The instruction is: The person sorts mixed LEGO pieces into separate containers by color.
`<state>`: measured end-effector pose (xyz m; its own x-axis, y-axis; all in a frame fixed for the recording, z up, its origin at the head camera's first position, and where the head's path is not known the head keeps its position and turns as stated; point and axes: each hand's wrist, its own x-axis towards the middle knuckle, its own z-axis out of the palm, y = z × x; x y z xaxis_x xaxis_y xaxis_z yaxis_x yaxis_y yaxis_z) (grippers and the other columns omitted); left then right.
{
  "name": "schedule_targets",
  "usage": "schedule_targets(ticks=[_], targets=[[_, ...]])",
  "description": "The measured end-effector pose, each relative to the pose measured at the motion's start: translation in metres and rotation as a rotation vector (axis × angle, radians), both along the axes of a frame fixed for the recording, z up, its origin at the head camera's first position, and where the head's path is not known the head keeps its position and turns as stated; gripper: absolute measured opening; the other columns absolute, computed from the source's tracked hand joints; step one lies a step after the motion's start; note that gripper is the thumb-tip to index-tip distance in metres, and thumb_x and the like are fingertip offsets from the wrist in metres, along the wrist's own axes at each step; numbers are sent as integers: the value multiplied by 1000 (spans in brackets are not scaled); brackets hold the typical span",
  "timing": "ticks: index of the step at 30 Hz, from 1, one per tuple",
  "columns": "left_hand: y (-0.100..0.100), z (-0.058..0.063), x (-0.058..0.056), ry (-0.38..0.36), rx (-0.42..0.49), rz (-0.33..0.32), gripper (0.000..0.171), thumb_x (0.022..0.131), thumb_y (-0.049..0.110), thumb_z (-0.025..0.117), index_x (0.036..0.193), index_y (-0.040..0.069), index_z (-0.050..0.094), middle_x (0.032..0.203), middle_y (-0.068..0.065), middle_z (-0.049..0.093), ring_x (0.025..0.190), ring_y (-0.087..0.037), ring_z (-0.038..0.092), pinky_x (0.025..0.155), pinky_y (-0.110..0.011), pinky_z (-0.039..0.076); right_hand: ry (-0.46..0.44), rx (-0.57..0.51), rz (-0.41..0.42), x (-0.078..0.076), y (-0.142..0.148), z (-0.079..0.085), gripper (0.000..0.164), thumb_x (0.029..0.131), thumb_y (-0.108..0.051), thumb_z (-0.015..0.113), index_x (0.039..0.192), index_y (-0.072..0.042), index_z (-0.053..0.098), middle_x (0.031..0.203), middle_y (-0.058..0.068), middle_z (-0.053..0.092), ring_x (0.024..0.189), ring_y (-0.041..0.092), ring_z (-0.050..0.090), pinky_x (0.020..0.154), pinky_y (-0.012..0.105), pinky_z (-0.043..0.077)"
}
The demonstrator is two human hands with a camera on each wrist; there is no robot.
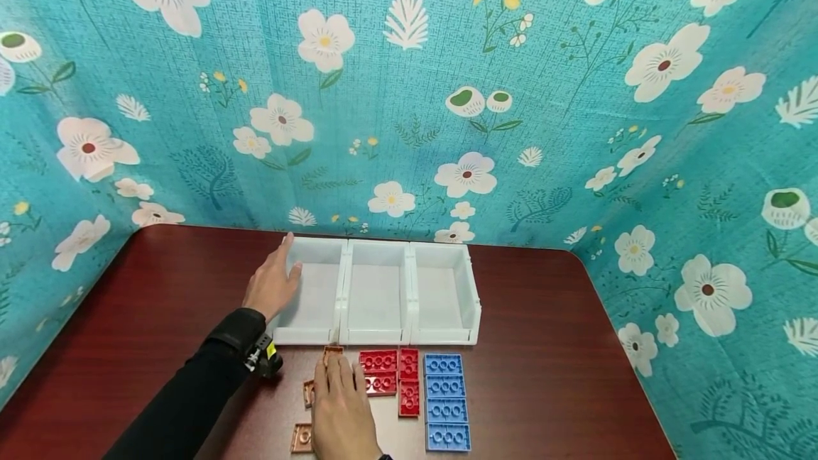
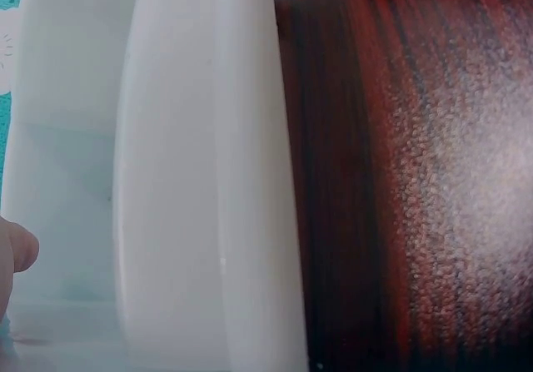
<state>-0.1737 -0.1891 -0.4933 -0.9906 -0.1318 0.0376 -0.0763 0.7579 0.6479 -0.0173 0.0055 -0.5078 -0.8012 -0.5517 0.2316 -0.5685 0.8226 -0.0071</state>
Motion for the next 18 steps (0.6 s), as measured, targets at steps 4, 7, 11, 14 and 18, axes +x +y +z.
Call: schedule_targets(ticks=[4, 7, 11, 14, 18], targets=[[-1, -1, -1, -4, 1, 1, 67, 108, 19, 48, 164, 15, 13, 160, -24, 30, 118, -52, 57, 97, -64, 46, -60, 20, -6, 1, 0, 2, 43, 97, -16, 58, 138, -3, 59, 140, 14, 58, 129, 28, 54, 108, 47, 44], [-2, -2, -1, 2, 0, 6, 67, 107, 19, 49, 164, 14, 14, 160, -24, 31, 117, -52, 57, 97, -64, 46, -93, 21, -3, 1, 2, 3, 49, 90, -10, 59, 138, -4, 58, 141, 13, 57, 130, 28, 53, 108, 48, 44], [-2, -2, -1, 0, -7, 12, 66, 107, 19, 49, 164, 14, 15, 160, -24, 31, 118, -52, 57, 98, -64, 46, -115, 12, -3, 2, 2, 5, 51, 88, -8, 60, 139, -5, 58, 140, 13, 57, 130, 28, 53, 108, 49, 44], [-1, -1, -1, -11, -9, 12, 66, 107, 19, 49, 164, 14, 15, 160, -24, 31, 121, -52, 55, 99, -65, 45, -119, 12, 5, 4, 2, 6, 51, 89, -11, 61, 140, -7, 58, 141, 12, 57, 130, 27, 53, 108, 49, 44], [0, 1, 0, -13, -4, 13, 66, 107, 19, 48, 164, 14, 14, 160, -24, 31, 122, -51, 55, 100, -64, 44, -46, 41, 77, 10, 3, 2, 54, 94, -44, 62, 138, -12, 61, 140, 6, 59, 129, 23, 55, 108, 45, 45]])
